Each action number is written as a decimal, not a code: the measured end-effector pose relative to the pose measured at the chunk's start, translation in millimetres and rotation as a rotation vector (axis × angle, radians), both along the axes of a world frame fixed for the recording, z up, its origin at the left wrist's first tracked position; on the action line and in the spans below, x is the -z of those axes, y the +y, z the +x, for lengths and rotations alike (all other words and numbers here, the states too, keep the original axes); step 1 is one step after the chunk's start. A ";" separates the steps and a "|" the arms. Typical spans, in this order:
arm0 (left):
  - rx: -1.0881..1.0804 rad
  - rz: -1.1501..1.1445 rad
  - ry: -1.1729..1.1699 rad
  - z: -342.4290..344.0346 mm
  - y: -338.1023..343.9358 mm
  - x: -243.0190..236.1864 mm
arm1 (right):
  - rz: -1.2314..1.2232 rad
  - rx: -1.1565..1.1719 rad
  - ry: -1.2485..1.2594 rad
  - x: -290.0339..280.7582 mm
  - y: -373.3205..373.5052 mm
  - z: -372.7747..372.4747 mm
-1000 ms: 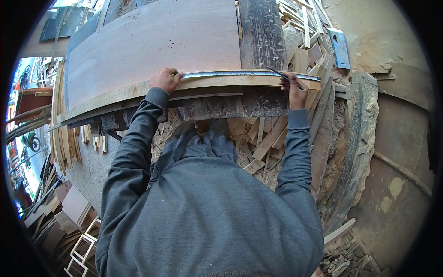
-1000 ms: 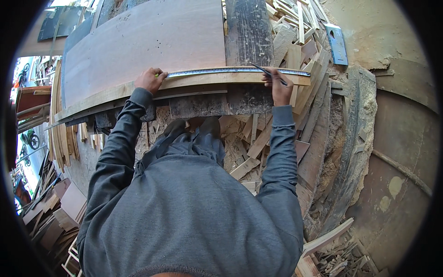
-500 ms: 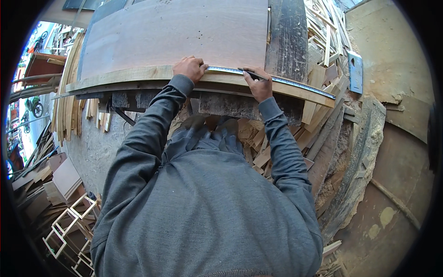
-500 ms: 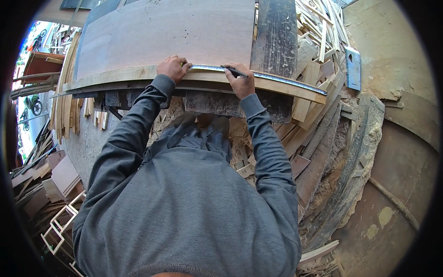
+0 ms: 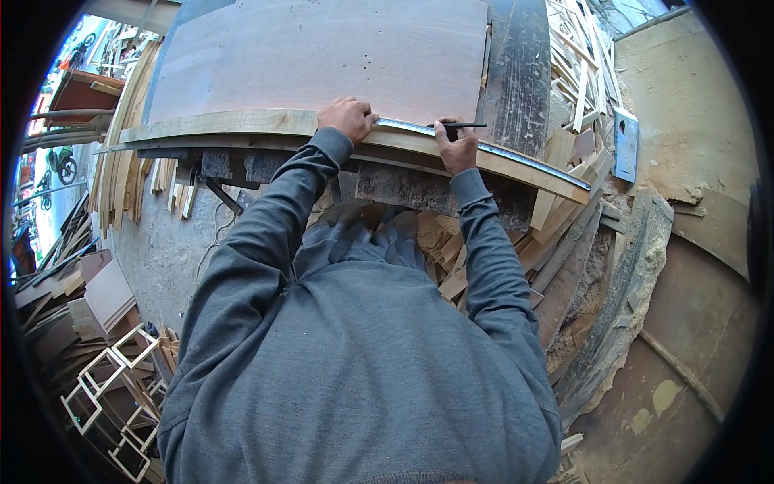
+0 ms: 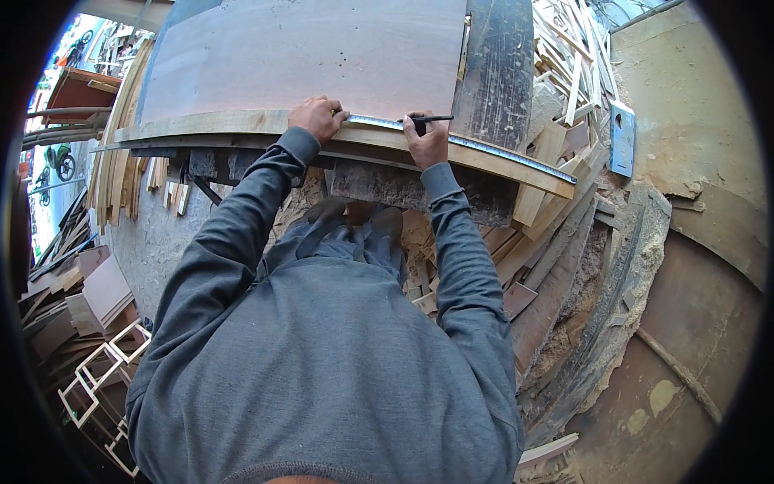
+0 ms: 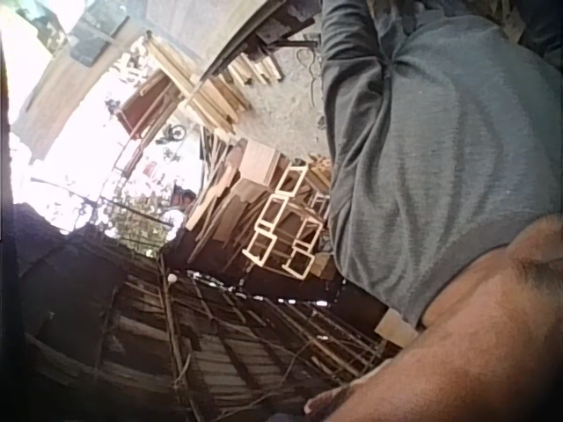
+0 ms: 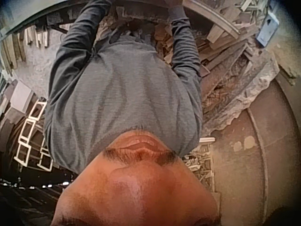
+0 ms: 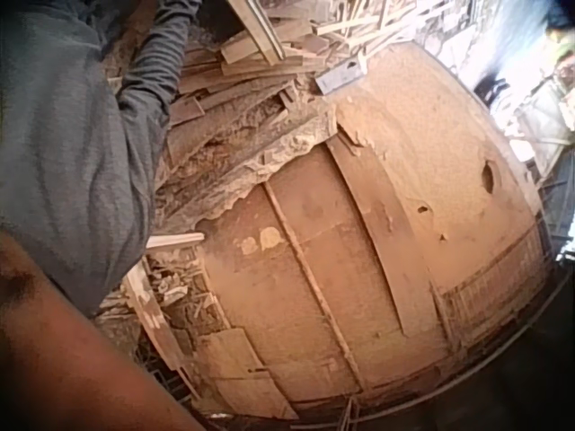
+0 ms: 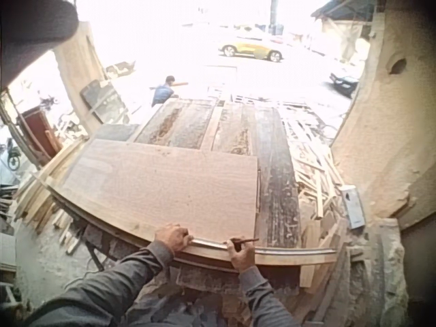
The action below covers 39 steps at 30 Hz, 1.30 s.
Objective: Measuring and cutting pieces of wood using a table saw, measuring tape, and pencil.
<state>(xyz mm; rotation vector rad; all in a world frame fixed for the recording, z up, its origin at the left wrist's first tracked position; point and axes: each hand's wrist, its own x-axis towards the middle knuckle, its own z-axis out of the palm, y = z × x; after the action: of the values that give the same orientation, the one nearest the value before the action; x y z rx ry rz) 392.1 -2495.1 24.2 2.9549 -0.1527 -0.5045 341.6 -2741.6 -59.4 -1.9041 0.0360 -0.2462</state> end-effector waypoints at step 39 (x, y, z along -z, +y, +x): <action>0.008 -0.004 0.002 0.7 1.4 0.6 | -0.018 0.119 -0.028 -4.5 5.4 1.9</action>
<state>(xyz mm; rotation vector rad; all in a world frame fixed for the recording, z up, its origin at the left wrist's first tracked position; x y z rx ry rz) 392.9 -2493.6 23.7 2.9507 -0.1658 -0.5081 343.5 -2736.2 -54.9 -1.9189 0.1291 -0.3544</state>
